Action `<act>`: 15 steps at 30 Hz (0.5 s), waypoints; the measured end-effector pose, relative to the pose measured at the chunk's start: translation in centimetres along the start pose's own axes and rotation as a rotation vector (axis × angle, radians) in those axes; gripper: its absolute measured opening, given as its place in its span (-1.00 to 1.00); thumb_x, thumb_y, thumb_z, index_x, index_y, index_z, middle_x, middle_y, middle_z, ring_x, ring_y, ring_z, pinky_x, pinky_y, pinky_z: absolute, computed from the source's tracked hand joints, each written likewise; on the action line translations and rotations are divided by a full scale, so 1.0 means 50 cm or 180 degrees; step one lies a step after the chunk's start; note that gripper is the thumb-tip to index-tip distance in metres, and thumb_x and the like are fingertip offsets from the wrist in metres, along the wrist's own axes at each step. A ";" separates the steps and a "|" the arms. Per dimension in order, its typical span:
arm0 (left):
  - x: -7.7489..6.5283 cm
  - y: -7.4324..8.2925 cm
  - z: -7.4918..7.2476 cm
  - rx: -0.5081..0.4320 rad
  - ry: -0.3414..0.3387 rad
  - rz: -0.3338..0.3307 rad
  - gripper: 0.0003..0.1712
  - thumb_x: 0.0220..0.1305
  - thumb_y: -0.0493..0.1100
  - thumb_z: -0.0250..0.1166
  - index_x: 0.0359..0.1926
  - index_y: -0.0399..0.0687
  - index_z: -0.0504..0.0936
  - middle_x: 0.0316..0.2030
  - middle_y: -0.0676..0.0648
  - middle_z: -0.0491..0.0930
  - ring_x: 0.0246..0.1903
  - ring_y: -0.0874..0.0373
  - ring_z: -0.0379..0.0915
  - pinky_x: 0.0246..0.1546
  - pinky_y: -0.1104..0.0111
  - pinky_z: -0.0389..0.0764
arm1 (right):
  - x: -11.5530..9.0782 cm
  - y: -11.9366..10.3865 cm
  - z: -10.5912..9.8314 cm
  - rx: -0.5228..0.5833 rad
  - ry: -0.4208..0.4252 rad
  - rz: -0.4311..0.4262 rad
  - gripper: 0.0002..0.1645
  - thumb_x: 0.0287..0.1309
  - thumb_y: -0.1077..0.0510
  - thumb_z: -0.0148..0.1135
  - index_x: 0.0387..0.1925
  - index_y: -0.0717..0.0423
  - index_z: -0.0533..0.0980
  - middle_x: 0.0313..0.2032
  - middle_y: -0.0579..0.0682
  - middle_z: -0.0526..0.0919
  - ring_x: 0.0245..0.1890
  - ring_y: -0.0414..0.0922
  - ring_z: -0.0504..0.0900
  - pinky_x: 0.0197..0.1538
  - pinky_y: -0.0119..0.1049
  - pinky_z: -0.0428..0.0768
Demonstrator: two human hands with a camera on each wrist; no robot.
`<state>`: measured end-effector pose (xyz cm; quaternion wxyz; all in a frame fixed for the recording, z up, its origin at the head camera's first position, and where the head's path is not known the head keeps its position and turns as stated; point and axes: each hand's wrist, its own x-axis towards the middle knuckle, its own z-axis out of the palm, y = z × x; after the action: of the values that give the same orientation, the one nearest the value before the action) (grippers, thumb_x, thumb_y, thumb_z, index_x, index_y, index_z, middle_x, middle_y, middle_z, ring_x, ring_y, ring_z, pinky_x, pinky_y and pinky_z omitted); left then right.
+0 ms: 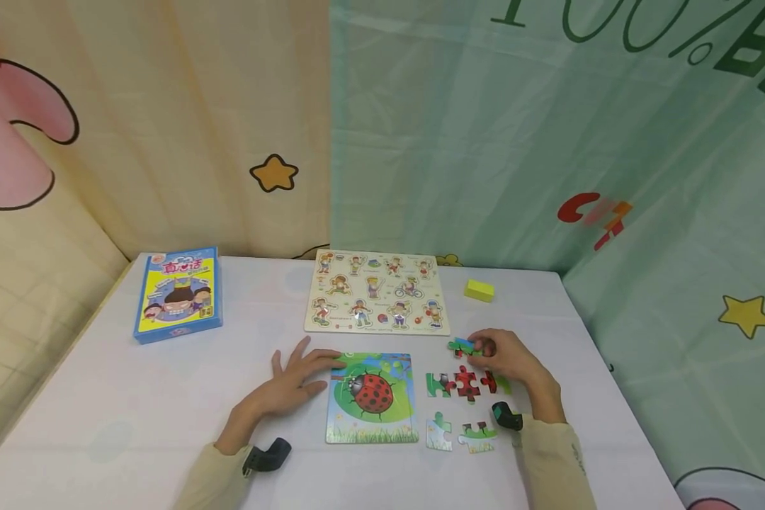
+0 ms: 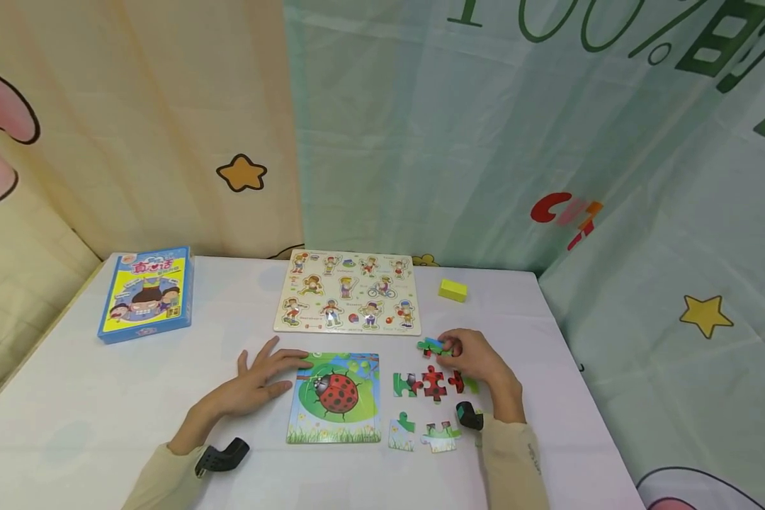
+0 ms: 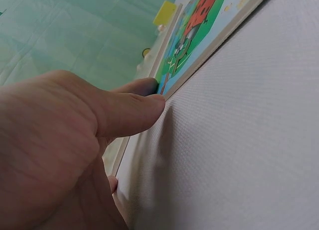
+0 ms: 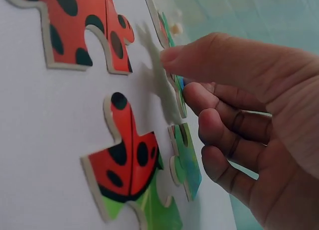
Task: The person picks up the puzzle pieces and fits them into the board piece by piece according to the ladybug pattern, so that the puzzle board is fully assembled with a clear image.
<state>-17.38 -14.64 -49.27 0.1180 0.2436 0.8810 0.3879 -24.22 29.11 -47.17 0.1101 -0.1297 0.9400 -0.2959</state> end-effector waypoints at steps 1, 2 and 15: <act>0.000 0.000 0.001 -0.0008 -0.0006 0.0001 -0.56 0.43 -0.26 0.14 0.29 0.05 0.53 0.42 -0.12 0.33 0.51 -0.45 -0.53 0.21 -0.44 -0.70 | -0.001 -0.001 -0.001 0.0000 0.0004 0.0017 -0.57 0.12 0.13 0.46 -0.01 0.25 0.60 -0.39 -0.06 0.52 -0.38 -0.14 0.40 -0.34 -0.38 0.41; 0.000 0.000 0.001 -0.0012 -0.0013 0.0006 -0.56 0.43 -0.26 0.13 0.29 0.04 0.53 0.42 -0.13 0.32 0.51 -0.45 -0.53 0.21 -0.44 -0.70 | -0.002 -0.003 -0.001 0.0000 0.0001 0.0010 -0.56 0.11 0.12 0.47 -0.01 0.24 0.60 -0.38 -0.06 0.52 -0.38 -0.14 0.40 -0.34 -0.38 0.41; 0.000 -0.001 -0.003 -0.0006 0.0009 -0.0037 -0.56 0.46 -0.29 0.08 0.27 0.10 0.54 0.43 -0.08 0.33 0.52 -0.43 -0.54 0.21 -0.44 -0.70 | 0.005 -0.060 0.022 -0.0024 -0.0120 -0.0433 -0.57 0.10 0.06 0.49 -0.01 0.09 0.61 -0.13 -0.07 0.63 -0.21 -0.13 0.50 -0.14 -0.27 0.55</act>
<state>-17.46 -14.74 -49.21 0.1193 0.2379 0.8823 0.3883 -23.60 26.06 -46.34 0.1070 -0.1993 0.9278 -0.2967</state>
